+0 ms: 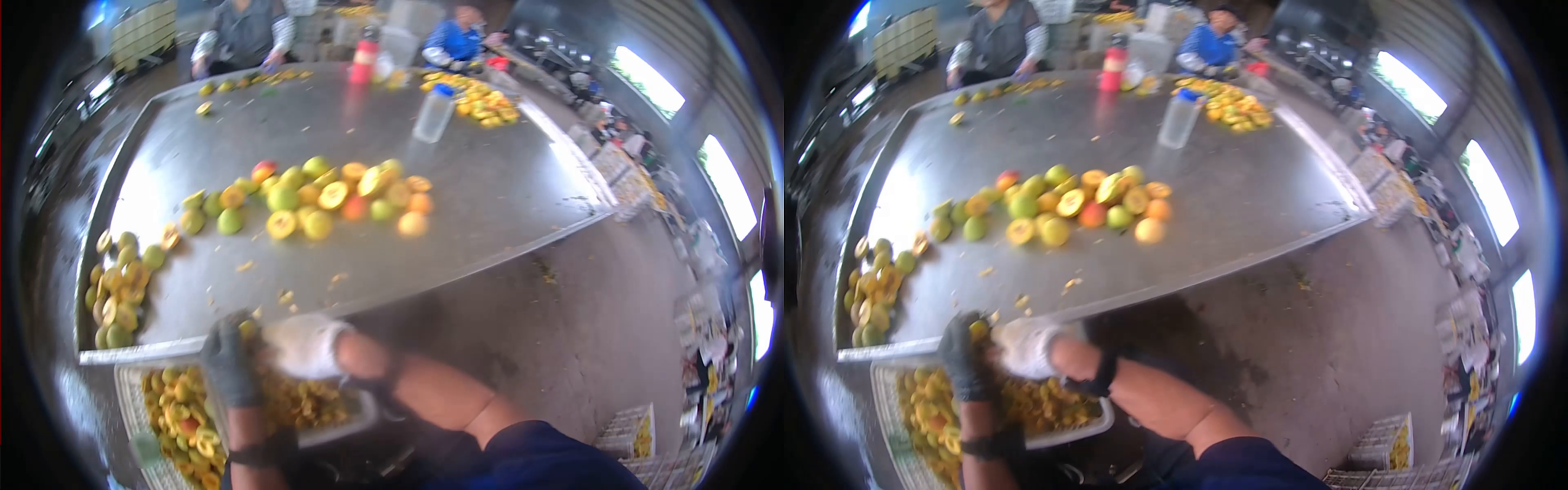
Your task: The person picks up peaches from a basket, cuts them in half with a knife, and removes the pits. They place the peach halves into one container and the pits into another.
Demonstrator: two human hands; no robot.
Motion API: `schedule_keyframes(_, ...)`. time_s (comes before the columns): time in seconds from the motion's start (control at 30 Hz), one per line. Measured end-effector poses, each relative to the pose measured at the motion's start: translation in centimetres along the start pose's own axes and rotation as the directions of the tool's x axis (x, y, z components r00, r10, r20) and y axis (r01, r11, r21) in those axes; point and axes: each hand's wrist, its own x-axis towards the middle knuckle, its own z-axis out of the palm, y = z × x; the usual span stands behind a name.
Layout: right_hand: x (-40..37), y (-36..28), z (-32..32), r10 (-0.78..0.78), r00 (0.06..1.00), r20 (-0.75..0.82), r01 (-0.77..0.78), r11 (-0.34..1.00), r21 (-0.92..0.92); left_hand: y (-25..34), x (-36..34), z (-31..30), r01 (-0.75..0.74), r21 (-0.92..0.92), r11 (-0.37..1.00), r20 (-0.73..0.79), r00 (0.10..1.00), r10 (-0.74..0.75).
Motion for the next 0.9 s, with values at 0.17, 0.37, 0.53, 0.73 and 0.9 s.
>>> schedule_keyframes(0.17,-1.5,-1.4,1.1,-0.165,0.959,-0.233,0.152,0.986,-0.070,0.0,1.0,-1.6,-0.488,0.358,0.796,0.171,0.872,0.458)
schedule_keyframes(0.37,-1.0,-0.7,2.8,-0.282,0.912,-0.298,0.288,0.957,-0.025,2.1,0.3,-2.5,-0.582,0.398,0.709,0.329,0.812,0.482)
schedule_keyframes(0.53,-1.1,-0.1,3.7,-0.252,0.862,-0.441,0.220,0.968,-0.123,-0.4,1.7,-1.7,-0.549,0.335,0.765,0.167,0.834,0.525)
schedule_keyframes(0.73,-0.3,1.6,4.0,-0.291,0.910,-0.295,0.370,0.891,0.262,0.7,1.4,-2.9,0.350,-0.706,0.615,0.175,0.928,-0.328)
schedule_keyframes(0.9,-1.3,1.2,3.4,-0.212,0.973,-0.090,0.230,0.918,0.323,2.1,1.1,-3.6,0.338,-0.775,0.534,0.207,0.934,-0.290)
